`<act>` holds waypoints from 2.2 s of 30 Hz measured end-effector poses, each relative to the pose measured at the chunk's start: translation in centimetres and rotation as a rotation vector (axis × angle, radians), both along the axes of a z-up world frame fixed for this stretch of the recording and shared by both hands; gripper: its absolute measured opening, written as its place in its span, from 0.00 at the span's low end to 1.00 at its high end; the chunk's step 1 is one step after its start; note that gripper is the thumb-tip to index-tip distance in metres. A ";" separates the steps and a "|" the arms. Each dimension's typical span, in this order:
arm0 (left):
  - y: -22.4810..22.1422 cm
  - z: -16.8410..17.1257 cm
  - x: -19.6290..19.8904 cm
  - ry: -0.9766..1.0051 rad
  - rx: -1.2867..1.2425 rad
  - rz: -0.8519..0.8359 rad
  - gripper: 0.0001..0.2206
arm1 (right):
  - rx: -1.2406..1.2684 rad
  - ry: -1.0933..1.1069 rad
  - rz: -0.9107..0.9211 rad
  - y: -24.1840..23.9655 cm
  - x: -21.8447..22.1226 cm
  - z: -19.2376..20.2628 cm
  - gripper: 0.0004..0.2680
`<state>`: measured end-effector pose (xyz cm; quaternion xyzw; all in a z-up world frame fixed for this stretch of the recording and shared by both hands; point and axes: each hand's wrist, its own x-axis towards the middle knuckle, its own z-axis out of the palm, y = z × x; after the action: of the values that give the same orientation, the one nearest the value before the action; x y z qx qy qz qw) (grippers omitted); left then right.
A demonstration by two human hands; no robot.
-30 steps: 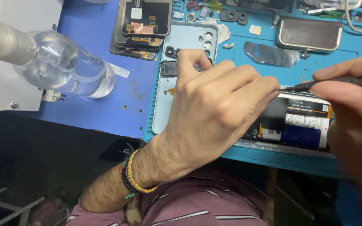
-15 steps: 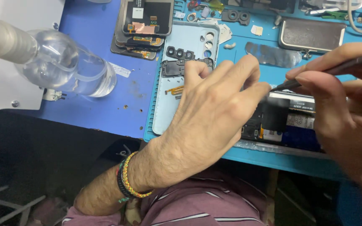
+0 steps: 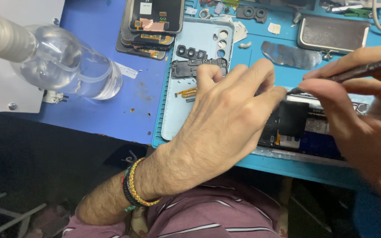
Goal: Assembling internal components of a smartphone using a screwdriver on a repair bench
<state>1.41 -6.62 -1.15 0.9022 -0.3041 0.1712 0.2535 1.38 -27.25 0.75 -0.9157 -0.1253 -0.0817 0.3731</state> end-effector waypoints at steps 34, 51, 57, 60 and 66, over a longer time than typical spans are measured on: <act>0.7 -0.2 0.7 -0.023 0.200 0.035 0.40 | 0.019 -0.023 0.184 -2.6 0.2 -2.5 0.13; 0.6 0.0 0.8 -0.057 0.230 0.026 0.39 | -0.047 -0.109 0.176 -1.4 0.8 -1.5 0.09; 0.7 0.2 0.6 -0.052 0.268 0.024 0.43 | 0.052 -0.087 0.221 0.6 0.2 0.7 0.06; 0.6 0.3 0.6 -0.063 0.255 0.020 0.40 | 0.135 -0.162 0.184 -2.0 0.5 -3.5 0.08; 0.6 0.2 0.5 -0.074 0.260 0.032 0.41 | 0.047 -0.103 0.211 0.5 0.0 0.4 0.03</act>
<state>1.86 -5.97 -0.92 0.9252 -0.3184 0.1677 0.1204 1.39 -26.79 1.14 -0.8830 -0.2379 -0.0919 0.3940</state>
